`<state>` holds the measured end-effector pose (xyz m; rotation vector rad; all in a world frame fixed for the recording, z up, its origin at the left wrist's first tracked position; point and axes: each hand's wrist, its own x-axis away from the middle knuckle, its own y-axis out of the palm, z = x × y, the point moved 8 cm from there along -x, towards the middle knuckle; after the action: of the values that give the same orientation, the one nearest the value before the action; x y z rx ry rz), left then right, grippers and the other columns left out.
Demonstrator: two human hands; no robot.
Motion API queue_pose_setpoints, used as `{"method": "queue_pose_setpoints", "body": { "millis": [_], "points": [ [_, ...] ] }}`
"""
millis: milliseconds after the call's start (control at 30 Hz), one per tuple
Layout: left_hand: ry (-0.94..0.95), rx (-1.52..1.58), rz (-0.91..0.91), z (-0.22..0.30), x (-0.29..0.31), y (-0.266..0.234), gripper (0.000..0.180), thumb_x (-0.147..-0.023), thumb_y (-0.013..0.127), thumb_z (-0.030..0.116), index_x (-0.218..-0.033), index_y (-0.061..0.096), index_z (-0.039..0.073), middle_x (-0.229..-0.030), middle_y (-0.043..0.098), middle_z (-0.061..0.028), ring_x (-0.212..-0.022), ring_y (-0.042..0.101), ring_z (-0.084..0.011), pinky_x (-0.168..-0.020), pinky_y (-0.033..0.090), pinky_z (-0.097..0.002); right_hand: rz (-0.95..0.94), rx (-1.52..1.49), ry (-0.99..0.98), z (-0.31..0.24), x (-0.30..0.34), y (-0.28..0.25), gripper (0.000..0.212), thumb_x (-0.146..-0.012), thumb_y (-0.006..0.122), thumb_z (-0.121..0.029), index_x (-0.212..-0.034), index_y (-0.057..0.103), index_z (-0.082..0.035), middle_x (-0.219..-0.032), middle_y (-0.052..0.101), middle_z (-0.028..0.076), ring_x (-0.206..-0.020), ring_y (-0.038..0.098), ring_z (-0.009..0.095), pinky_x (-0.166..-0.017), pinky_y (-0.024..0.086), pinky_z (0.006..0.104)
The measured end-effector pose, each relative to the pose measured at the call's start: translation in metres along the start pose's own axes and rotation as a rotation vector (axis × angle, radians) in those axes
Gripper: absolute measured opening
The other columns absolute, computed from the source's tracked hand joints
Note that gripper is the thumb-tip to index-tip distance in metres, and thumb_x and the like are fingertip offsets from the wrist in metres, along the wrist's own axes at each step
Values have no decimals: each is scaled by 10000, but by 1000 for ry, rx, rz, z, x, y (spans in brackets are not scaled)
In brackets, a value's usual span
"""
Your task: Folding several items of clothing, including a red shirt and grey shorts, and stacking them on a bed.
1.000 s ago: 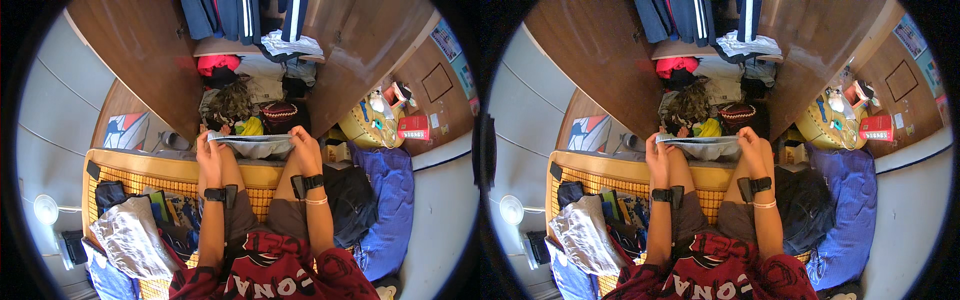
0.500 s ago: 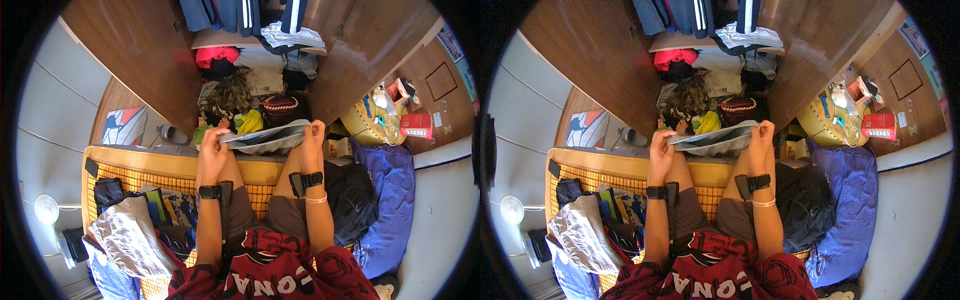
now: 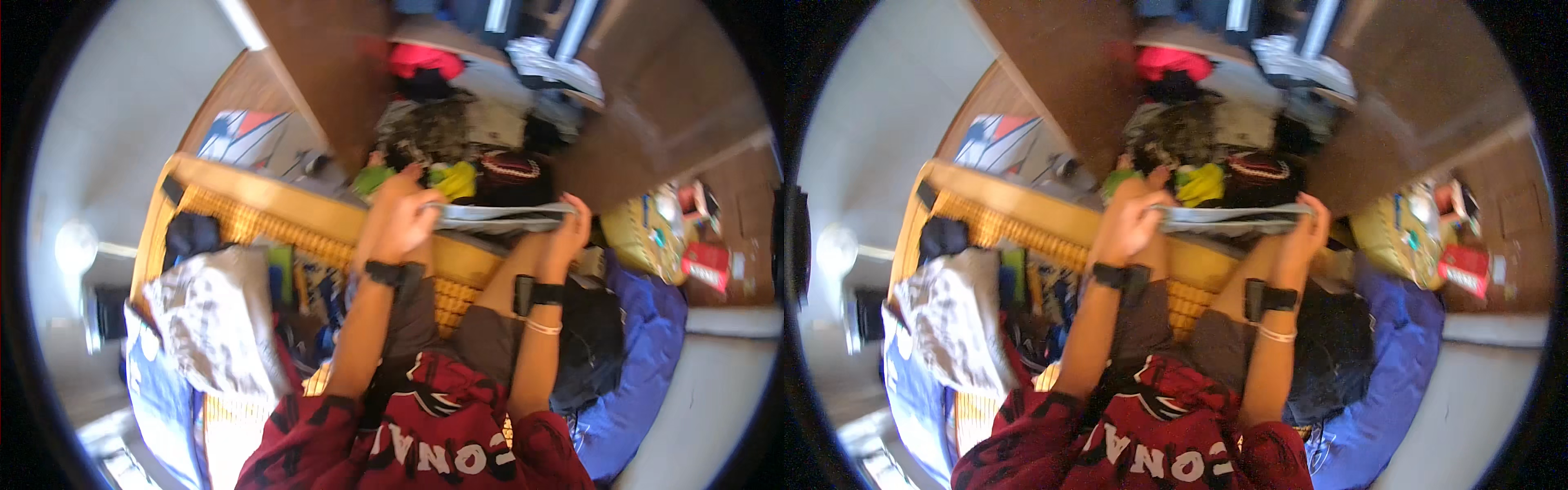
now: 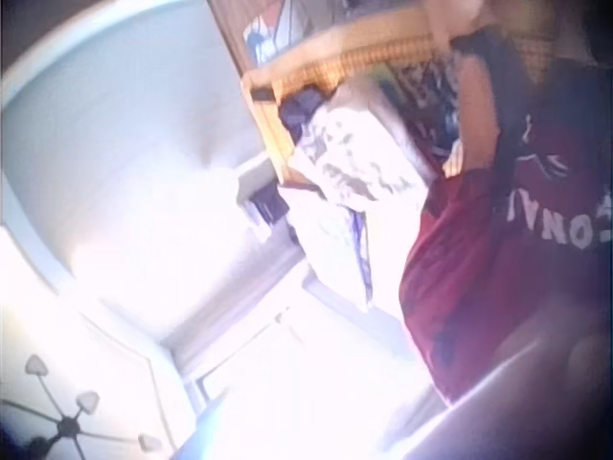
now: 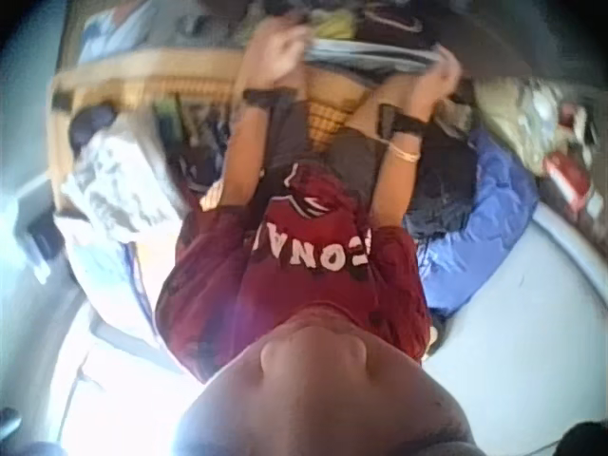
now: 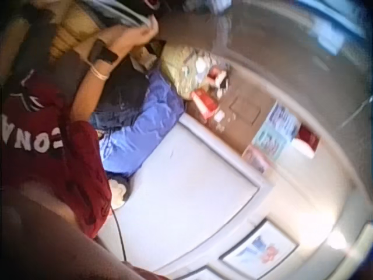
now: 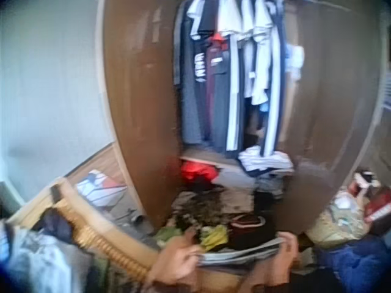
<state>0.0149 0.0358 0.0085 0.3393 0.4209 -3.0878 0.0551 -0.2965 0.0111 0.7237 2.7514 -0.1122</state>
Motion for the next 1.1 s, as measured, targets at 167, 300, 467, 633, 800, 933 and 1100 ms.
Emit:
{"method": "queue_pose_setpoints", "body": {
  "millis": [167, 300, 467, 633, 800, 933, 1100],
  "points": [
    [30, 1, -93, 18, -7, 16, 330, -840, 861, 227, -1031, 693, 17, -817, 699, -172, -753, 683, -264, -704, 522, -374, 12, -163, 54, 12, -8, -21, 193, -993, 435, -61, -1032, 624, -67, -970, 586, 35, -897, 554, 150, -854, 451, 289],
    [87, 15, -118, 12, -2, 12, 329, -856, 866, 156, -1085, 669, 26, -908, 683, -117, -835, 654, -191, -755, 525, -350, -53, -248, 114, 15, -1, -7, 167, -973, 479, -31, -1039, 630, -58, -981, 587, 32, -925, 564, 147, -872, 459, 292],
    [121, -39, -10, 25, -10, 2, 236, -922, 816, 117, -1127, 748, 21, -896, 659, -59, -844, 625, -154, -734, 503, -309, -78, -237, 99, 17, -3, -15, 135, -984, 521, -25, -1030, 643, -61, -986, 596, 26, -932, 560, 135, -888, 449, 288],
    [146, -204, 135, -4, -12, -17, 268, -1025, 744, 227, -1193, 781, 22, -958, 745, -56, -822, 633, -99, -770, 517, -274, -167, -156, 45, -2, -3, 4, 153, -979, 540, -28, -1070, 661, -49, -990, 604, 19, -936, 566, 123, -884, 442, 253],
    [-146, 146, 65, -10, -15, -1, 302, -1064, 686, 255, -1236, 767, 20, -997, 766, -71, -881, 681, -132, -822, 542, -297, -158, -234, 189, 4, -2, 7, 173, -956, 535, -38, -1049, 680, -38, -983, 621, 23, -941, 580, 122, -914, 440, 255],
    [-92, -185, 178, -8, 2, -27, 375, -1106, 592, 332, -1270, 761, 40, -1062, 792, -157, -972, 744, -225, -876, 557, -351, -335, 90, -35, -1, 3, 27, 218, -1013, 522, -119, -1111, 702, -43, -1052, 666, 59, -1028, 621, 181, -1000, 467, 323],
    [153, -210, 51, 35, 1, -7, 346, -1053, 649, 345, -1116, 794, 37, -938, 753, -216, -877, 725, -367, -806, 544, -428, -490, -250, 179, 16, -1, 14, 212, -971, 542, -240, -941, 630, -49, -978, 569, 28, -966, 535, 156, -939, 419, 292]
  ]
}}
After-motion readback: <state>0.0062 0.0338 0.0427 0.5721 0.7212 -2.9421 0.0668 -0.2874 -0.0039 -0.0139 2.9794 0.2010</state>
